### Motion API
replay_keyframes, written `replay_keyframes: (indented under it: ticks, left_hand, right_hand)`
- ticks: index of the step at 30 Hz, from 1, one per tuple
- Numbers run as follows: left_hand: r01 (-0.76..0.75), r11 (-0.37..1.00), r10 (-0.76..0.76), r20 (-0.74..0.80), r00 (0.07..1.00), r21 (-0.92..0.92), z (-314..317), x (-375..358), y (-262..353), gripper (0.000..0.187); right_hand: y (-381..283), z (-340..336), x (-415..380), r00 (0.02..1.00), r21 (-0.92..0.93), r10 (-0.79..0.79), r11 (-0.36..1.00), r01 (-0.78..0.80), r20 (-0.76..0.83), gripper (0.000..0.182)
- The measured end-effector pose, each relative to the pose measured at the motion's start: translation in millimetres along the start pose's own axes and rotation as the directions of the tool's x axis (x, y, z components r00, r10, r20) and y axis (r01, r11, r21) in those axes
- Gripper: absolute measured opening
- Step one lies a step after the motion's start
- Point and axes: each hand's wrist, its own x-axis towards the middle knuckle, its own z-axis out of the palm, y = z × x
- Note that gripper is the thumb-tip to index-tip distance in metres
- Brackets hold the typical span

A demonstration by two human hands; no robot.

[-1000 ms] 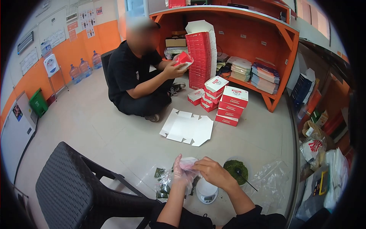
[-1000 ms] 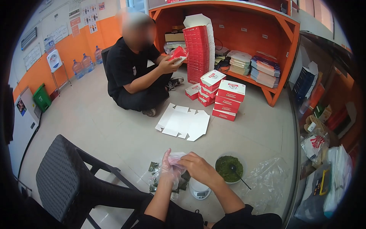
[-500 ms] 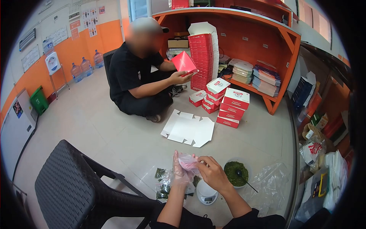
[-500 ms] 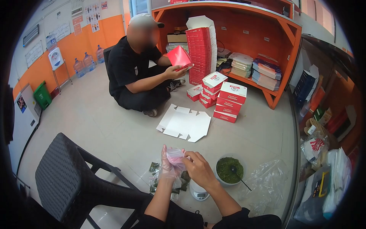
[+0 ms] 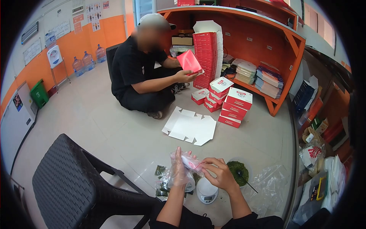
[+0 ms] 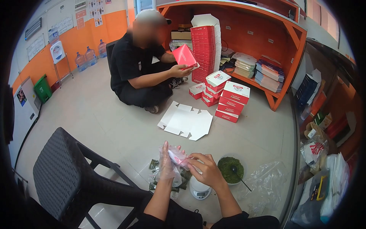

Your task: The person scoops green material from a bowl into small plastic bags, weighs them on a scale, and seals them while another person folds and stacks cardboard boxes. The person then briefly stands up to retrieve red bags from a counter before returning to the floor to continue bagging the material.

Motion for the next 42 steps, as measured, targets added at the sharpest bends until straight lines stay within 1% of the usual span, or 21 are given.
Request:
replay_keyframes:
  ticks: [1, 5, 7, 8, 10, 13, 14, 16, 19, 23, 28, 32, 35, 37, 41, 42]
  left_hand:
    - [-0.048, 0.999, 0.049, -0.012, 0.999, 0.023, 0, 1, -1, 0.054]
    - [-0.024, 0.998, 0.025, -0.018, 1.0, 0.056, 4, -4, 5, 0.049]
    - [-0.037, 0.996, 0.039, -0.013, 0.999, 0.079, 6, -4, 6, 0.043]
    - [-0.038, 0.996, 0.039, -0.013, 0.999, 0.078, 6, -4, 6, 0.043]
    - [-0.069, 0.993, 0.067, 0.026, 0.997, 0.099, 5, -4, 6, 0.04]
    - [-0.079, 0.993, 0.073, 0.069, 0.995, 0.087, 6, -8, 6, 0.039]
    - [-0.078, 0.993, 0.072, 0.07, 0.995, 0.088, 5, -7, 6, 0.039]
    - [-0.061, 0.994, 0.06, 0.021, 0.998, 0.091, 4, -3, 6, 0.038]
    - [-0.058, 0.994, 0.058, -0.006, 0.998, 0.089, 4, -2, 7, 0.037]
    - [-0.049, 0.997, 0.05, -0.015, 0.999, 0.063, 2, -1, 6, 0.036]
    - [-0.058, 0.995, 0.058, -0.008, 0.998, 0.078, 7, -4, 9, 0.032]
    - [-0.051, 0.997, 0.051, 0.006, 0.999, 0.057, 5, -3, 7, 0.032]
    - [-0.052, 0.997, 0.051, 0.015, 0.999, 0.056, 5, -4, 6, 0.032]
    - [-0.075, 0.994, 0.073, 0.029, 0.997, 0.078, 4, -4, 5, 0.032]
    - [-0.087, 0.994, 0.083, 0.054, 0.995, 0.067, 1, -2, 4, 0.031]
    - [-0.068, 0.995, 0.063, 0.063, 0.996, 0.074, 1, -2, 4, 0.033]
  right_hand:
    - [0, -1, -1, 1.0, 0.043, 0.021, 0.999, -0.022, 0.012, 0.021]
    - [5, 2, -2, 1.0, 0.061, -0.013, 0.998, 0.013, -0.001, 0.02]
    - [4, 6, -5, 0.998, 0.0, -0.014, 1.0, 0.014, -0.055, 0.02]
    - [5, 8, -7, 0.998, -0.001, -0.015, 1.0, 0.015, -0.054, 0.02]
    - [4, 14, -9, 0.991, -0.004, -0.005, 1.0, 0.004, -0.132, 0.021]
    - [4, 17, -10, 0.988, -0.042, -0.008, 0.999, 0.001, -0.153, 0.021]
    - [2, 17, -9, 0.988, -0.043, -0.007, 0.999, 0.0, -0.153, 0.021]
    - [-2, 15, -7, 0.983, 0.002, -0.01, 1.0, 0.01, -0.182, 0.022]
    - [0, 16, -7, 0.987, 0.015, -0.038, 0.999, 0.041, -0.157, 0.025]
    - [-1, 12, -7, 0.992, 0.076, -0.009, 0.997, 0.018, -0.123, 0.027]
    - [2, 12, -9, 0.996, 0.036, -0.032, 0.999, 0.035, -0.088, 0.028]
    - [2, 13, -8, 0.995, 0.026, -0.041, 0.999, 0.043, -0.092, 0.028]
    - [3, 16, -9, 0.992, -0.002, -0.058, 0.998, 0.058, -0.113, 0.028]
    - [0, 20, -8, 0.984, -0.058, -0.047, 0.998, 0.037, -0.173, 0.025]
    - [-1, 26, -9, 0.975, -0.063, -0.034, 0.998, 0.021, -0.22, 0.024]
    - [-1, 26, -10, 0.975, -0.073, -0.014, 0.997, -0.002, -0.22, 0.024]
